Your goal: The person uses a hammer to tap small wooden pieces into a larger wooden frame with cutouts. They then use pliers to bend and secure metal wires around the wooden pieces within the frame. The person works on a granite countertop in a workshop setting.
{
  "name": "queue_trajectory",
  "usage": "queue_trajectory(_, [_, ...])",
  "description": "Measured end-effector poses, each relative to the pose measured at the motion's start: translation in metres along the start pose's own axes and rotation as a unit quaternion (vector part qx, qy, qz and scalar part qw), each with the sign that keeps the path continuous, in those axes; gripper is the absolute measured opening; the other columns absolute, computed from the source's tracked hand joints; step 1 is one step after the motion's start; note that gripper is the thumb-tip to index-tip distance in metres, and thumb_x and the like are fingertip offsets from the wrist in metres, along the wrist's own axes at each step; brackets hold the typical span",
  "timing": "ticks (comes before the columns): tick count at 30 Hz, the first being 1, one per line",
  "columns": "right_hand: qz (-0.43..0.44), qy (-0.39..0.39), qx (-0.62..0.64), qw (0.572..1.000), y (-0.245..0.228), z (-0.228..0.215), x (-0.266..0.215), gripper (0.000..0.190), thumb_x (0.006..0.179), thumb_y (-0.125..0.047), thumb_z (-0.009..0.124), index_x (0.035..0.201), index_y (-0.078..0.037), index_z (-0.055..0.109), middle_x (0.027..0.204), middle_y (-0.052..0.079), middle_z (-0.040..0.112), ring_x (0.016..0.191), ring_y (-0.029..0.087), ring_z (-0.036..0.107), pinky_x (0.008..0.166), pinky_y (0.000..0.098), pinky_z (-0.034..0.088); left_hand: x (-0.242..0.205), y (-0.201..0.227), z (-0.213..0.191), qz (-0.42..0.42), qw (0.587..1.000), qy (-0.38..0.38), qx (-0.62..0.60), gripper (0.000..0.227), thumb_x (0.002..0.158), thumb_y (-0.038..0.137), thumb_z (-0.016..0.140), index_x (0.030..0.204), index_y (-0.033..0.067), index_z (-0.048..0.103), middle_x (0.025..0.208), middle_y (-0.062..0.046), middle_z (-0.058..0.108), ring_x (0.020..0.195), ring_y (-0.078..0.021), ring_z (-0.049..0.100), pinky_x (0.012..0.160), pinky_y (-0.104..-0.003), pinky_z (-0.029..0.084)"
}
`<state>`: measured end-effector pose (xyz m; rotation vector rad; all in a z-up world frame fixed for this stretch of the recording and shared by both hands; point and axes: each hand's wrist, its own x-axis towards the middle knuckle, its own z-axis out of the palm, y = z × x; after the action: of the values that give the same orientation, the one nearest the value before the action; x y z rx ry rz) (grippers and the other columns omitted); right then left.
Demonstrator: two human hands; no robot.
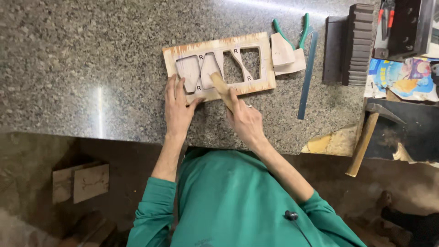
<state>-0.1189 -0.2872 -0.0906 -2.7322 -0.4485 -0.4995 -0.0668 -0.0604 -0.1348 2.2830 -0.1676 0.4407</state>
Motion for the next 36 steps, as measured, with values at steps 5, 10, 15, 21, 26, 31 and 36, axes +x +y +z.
queue_trajectory(5, [-0.011,0.053,0.021,0.998,-0.011,-0.006,-0.005,0.079,0.094,-0.013,0.076,0.158,-0.006,0.030,0.094,0.014,0.066,0.066,0.029,0.064,0.055,0.0416,0.053,0.002,0.000,0.000,-0.011,1.000,-0.007,0.008,0.084,0.080,0.033,0.090,0.145,0.0007,0.048,0.157,-0.021,0.039,0.147,-0.0436,0.037,0.122,-0.053,0.037])
queue_trajectory(10, [-0.010,0.022,0.026,0.999,-0.022,0.003,-0.009,0.083,0.090,-0.014,0.078,0.158,-0.014,0.032,0.088,0.012,0.062,0.069,0.029,0.066,0.060,0.0429,0.055,0.004,0.000,-0.007,0.010,1.000,-0.011,-0.022,0.083,0.083,0.031,0.089,0.148,0.0018,0.046,0.158,-0.022,0.037,0.148,-0.0444,0.035,0.122,-0.054,0.035])
queue_trajectory(15, [-0.042,-0.042,0.009,0.998,-0.032,0.024,-0.003,0.076,0.090,-0.016,0.078,0.155,-0.010,0.039,0.092,0.012,0.065,0.061,0.026,0.063,0.052,0.0374,0.053,0.003,-0.011,-0.018,-0.016,0.997,-0.066,-0.044,0.093,0.078,0.020,0.088,0.155,0.0037,0.039,0.163,-0.020,0.035,0.152,-0.0414,0.032,0.125,-0.052,0.031])
queue_trajectory(21, [0.098,-0.032,0.227,0.969,-0.039,0.002,-0.015,0.050,0.101,-0.014,0.064,0.149,-0.016,0.050,0.097,0.011,0.070,0.059,0.025,0.063,0.048,0.0352,0.053,0.005,-0.015,-0.028,-0.018,0.993,-0.095,-0.071,0.096,0.075,0.010,0.088,0.156,0.0063,0.037,0.162,-0.017,0.039,0.153,-0.0365,0.032,0.126,-0.047,0.029])
queue_trajectory(26, [-0.010,0.077,-0.008,0.997,-0.013,0.005,-0.009,0.073,0.094,-0.013,0.074,0.156,-0.009,0.035,0.107,0.019,0.070,0.066,0.028,0.064,0.054,0.0389,0.052,0.004,-0.014,-0.025,-0.017,0.994,-0.087,-0.063,0.092,0.077,0.008,0.087,0.155,0.0063,0.038,0.162,-0.018,0.039,0.153,-0.0368,0.033,0.126,-0.047,0.030])
queue_trajectory(31, [0.120,0.031,0.001,0.992,-0.004,-0.001,-0.029,0.067,0.097,-0.014,0.074,0.154,-0.015,0.038,0.092,0.017,0.073,0.063,0.029,0.069,0.055,0.0422,0.057,0.014,-0.013,-0.028,-0.009,0.995,-0.077,-0.070,0.088,0.076,0.008,0.087,0.152,0.0051,0.044,0.159,-0.018,0.042,0.151,-0.0378,0.036,0.125,-0.047,0.032])
queue_trajectory(36, [0.179,0.074,0.115,0.974,0.023,-0.014,-0.058,0.055,0.108,-0.018,0.059,0.158,-0.011,0.036,0.106,0.024,0.073,0.079,0.032,0.073,0.066,0.0425,0.061,0.014,0.009,-0.017,0.062,0.994,-0.081,-0.041,0.067,0.078,0.012,0.088,0.137,0.0028,0.059,0.153,-0.021,0.046,0.147,-0.0404,0.039,0.124,-0.049,0.033])
